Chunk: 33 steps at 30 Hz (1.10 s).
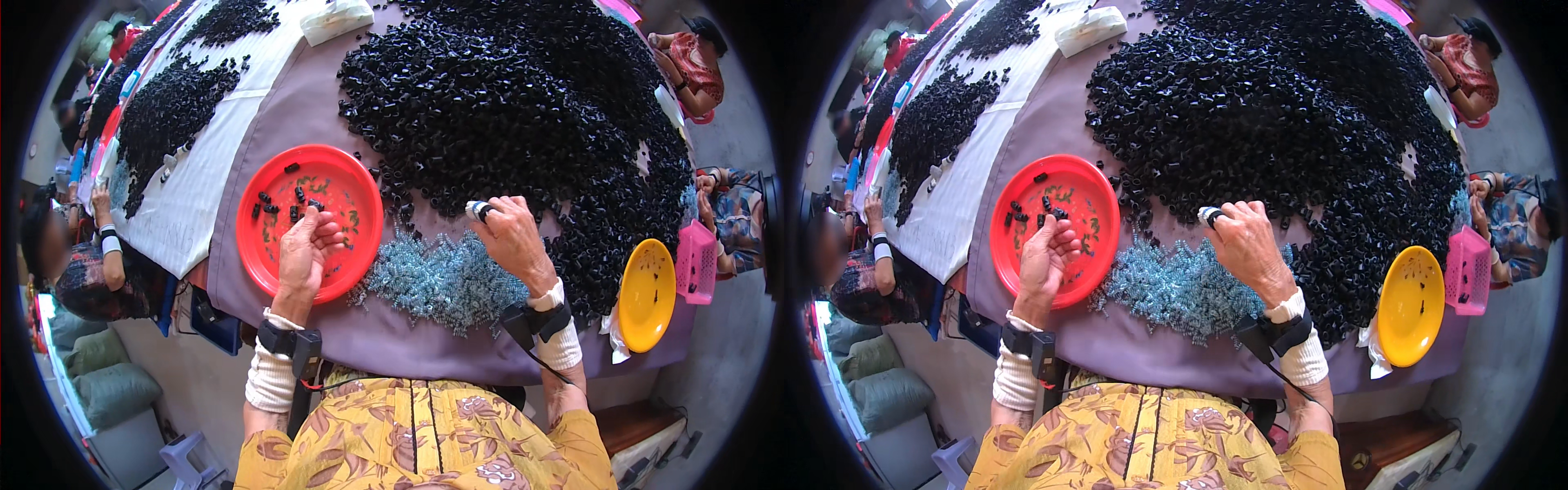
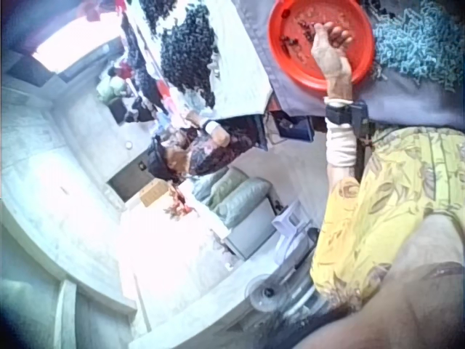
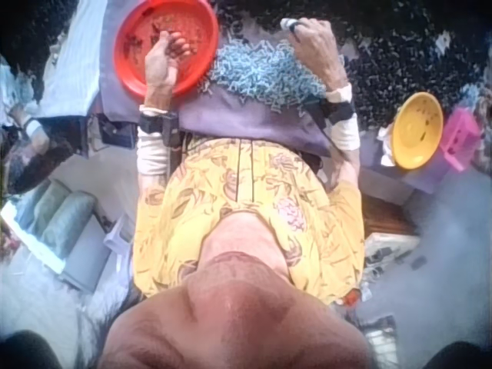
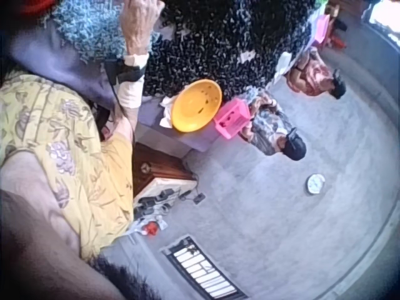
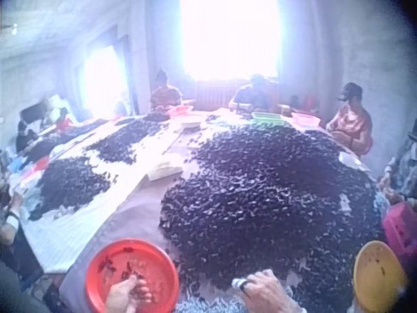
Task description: Manually attaching small black plastic components together on a production table.
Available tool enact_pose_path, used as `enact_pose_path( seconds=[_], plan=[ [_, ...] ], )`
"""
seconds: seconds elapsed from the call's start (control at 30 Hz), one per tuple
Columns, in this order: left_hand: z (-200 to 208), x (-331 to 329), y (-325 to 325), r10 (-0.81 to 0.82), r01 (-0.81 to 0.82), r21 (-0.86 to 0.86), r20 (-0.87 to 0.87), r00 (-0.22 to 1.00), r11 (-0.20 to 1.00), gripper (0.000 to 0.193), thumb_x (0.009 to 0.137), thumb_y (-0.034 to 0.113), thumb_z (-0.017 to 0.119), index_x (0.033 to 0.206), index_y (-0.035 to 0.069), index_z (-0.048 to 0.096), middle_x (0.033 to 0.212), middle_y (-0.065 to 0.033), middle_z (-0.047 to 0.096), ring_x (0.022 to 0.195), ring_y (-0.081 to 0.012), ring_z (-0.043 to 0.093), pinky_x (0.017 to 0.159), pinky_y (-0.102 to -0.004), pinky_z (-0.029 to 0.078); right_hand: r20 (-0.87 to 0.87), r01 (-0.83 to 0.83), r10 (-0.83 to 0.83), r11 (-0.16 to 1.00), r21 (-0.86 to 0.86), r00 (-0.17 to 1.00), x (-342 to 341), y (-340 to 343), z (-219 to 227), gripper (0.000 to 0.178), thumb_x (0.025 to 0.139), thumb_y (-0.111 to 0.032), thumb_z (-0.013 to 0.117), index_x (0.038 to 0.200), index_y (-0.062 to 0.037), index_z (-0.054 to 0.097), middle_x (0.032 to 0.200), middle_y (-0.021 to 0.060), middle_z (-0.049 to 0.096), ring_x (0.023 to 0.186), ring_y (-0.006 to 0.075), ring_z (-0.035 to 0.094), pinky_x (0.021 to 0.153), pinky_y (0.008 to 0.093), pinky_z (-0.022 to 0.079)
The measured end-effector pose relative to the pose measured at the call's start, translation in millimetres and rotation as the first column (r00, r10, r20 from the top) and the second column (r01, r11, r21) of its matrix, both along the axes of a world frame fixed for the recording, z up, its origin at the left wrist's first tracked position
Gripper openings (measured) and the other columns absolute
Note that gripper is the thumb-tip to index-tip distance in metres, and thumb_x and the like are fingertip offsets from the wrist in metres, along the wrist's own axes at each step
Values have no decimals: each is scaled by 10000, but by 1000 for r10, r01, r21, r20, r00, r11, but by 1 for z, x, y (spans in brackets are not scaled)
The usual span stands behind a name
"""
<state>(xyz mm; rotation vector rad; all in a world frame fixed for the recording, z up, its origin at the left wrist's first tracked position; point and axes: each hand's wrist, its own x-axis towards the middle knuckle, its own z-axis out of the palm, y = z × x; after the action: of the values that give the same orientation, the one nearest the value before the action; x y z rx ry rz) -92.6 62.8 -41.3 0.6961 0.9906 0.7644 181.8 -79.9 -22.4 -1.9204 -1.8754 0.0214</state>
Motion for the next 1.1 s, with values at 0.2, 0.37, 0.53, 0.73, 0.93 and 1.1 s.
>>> enact_pose_path(
  seconds=[0.2, 0.37, 0.53, 0.73, 0.93, 1.1],
  plan=[
    [23, 21, -23, -205, 213, 84, -90, 975, 974, 234, 923, 234, 543, 954, 13, 613, 731, -41, 610, 631, -131, 603, 564, -244, 501, -20, 93, -95, 989, -111, 995, 2, 3, -5, 147, 784, -104, 610, 696, 10, 581, 747, 108, 558, 710, 268, 546, 647, 372, 423],
    [22, 50, -35, -396, 413, 151, -131, 909, 898, 214, 911, 183, 561, 1020, 3, 597, 788, -48, 615, 637, -90, 589, 544, -211, 490, -37, 142, -147, 984, -102, 988, 22, -8, -5, 147, 781, -108, 617, 717, 19, 584, 763, 122, 570, 700, 291, 553, 638, 393, 448],
    [14, 63, -42, -510, 550, 195, -220, 831, 812, 258, 900, 195, 578, 1069, 0, 579, 828, -47, 619, 669, -66, 579, 561, -190, 472, -25, 109, -114, 984, -144, 993, 23, -10, -6, 136, 758, -113, 629, 716, 11, 594, 738, 119, 570, 691, 295, 589, 605, 398, 473],
    [14, 58, -38, -475, 531, 218, -264, 840, 819, 248, 901, 188, 572, 1071, 8, 583, 830, -45, 623, 657, -60, 573, 554, -186, 462, 23, 3, 1, 990, -144, 1000, 10, 3, -13, 73, 742, -77, 594, 693, -23, 602, 716, 100, 565, 665, 272, 597, 579, 387, 475],
    [16, 53, -38, -460, 527, 203, -298, 836, 826, 246, 898, 195, 574, 1062, 12, 585, 836, -43, 623, 658, -67, 569, 552, -192, 457, -34, -175, 172, 971, -165, 985, -21, 19, -14, 48, 715, -55, 567, 707, -43, 613, 744, 102, 585, 677, 277, 599, 597, 389, 475],
    [18, 46, -34, -434, 495, 204, -280, 856, 845, 245, 898, 192, 575, 1062, 10, 587, 827, -39, 626, 652, -56, 566, 549, -183, 453, 29, -143, 156, 953, -266, 987, -32, 28, -19, 73, 736, -76, 555, 704, -49, 614, 744, 100, 603, 675, 272, 618, 598, 387, 478]
  ],
)
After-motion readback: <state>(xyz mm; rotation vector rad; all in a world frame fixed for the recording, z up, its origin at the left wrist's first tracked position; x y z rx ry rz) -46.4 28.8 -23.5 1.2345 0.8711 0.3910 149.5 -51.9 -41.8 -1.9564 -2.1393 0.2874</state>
